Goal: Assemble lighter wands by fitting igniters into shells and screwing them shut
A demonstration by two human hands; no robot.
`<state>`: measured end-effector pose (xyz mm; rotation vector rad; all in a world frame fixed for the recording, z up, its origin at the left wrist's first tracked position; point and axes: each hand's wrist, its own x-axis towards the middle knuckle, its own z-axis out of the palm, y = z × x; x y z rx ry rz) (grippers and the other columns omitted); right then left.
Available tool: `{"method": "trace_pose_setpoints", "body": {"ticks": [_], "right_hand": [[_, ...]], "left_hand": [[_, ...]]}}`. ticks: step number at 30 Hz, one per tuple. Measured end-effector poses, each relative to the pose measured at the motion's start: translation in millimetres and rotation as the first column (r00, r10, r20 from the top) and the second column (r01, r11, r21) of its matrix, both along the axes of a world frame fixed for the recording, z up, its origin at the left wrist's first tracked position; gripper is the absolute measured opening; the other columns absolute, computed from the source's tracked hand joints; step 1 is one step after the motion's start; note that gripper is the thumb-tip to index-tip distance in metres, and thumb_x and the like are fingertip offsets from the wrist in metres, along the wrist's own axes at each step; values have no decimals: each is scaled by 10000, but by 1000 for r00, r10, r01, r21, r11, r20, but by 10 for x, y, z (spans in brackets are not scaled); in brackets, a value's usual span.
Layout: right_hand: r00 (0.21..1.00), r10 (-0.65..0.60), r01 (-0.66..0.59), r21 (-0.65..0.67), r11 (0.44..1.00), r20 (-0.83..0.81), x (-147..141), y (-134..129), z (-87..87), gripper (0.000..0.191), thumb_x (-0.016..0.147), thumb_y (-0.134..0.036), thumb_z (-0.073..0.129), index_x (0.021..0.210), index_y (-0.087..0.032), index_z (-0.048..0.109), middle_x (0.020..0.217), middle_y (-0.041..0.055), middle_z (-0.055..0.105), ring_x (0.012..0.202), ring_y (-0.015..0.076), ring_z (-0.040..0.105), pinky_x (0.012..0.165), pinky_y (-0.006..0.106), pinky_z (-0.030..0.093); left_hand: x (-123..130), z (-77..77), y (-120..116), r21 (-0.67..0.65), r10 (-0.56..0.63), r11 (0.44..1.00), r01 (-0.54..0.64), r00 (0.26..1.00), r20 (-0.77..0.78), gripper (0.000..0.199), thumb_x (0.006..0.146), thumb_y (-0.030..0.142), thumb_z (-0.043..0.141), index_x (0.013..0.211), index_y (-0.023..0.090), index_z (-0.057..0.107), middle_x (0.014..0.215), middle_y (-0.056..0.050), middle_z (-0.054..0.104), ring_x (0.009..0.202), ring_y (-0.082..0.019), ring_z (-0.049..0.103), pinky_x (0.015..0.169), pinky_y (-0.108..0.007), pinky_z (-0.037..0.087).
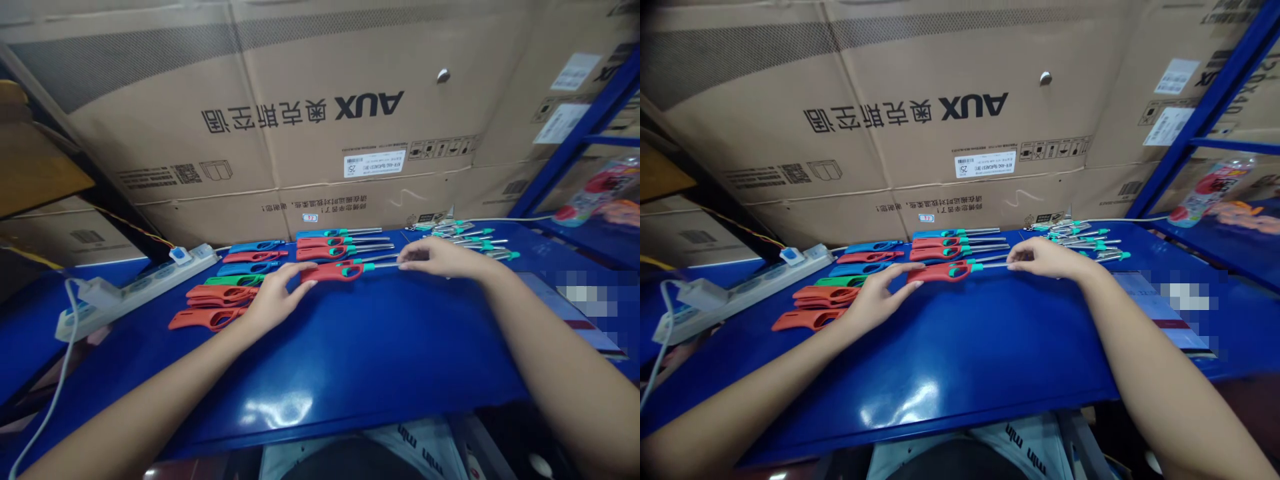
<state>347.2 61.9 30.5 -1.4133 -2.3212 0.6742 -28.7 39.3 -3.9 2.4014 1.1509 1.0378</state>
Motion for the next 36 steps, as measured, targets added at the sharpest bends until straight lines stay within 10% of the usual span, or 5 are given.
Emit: {"method": "trace_pose_setpoints", "body": {"ticks": [7,30,36], "right_hand": [[997,-43,6,472,882,67,-109,216,-307,248,943,-385,554,894,-214,726,969,105,740,927,262,682,863,422,531],[997,-40,-2,498,867,73,-79,383,-567,208,927,-303,558,978,-216,740,1039,112,737,1012,285,643,944,494,489],[998,-48,17,570,821,41,-112,303,-469,238,943,-288,537,1079,-208,716,1121,129,694,1062,292,629,958,498,490]], "left_hand": [[-102,21,336,25,35,999,-34,998,-43,267,895,353,691,1111,196,698,1137,-86,774,1070,-254,732,981,-439,581],[-42,-108,382,138,58,990,-37,987,-148,222,907,312,665,1094,197,695,1125,-84,747,1094,-260,674,1012,-453,517],[-220,148,478,128,241,966,-224,961,-138,339,893,459,680,1112,200,703,1121,-69,742,1024,-224,691,936,-345,553]]}}
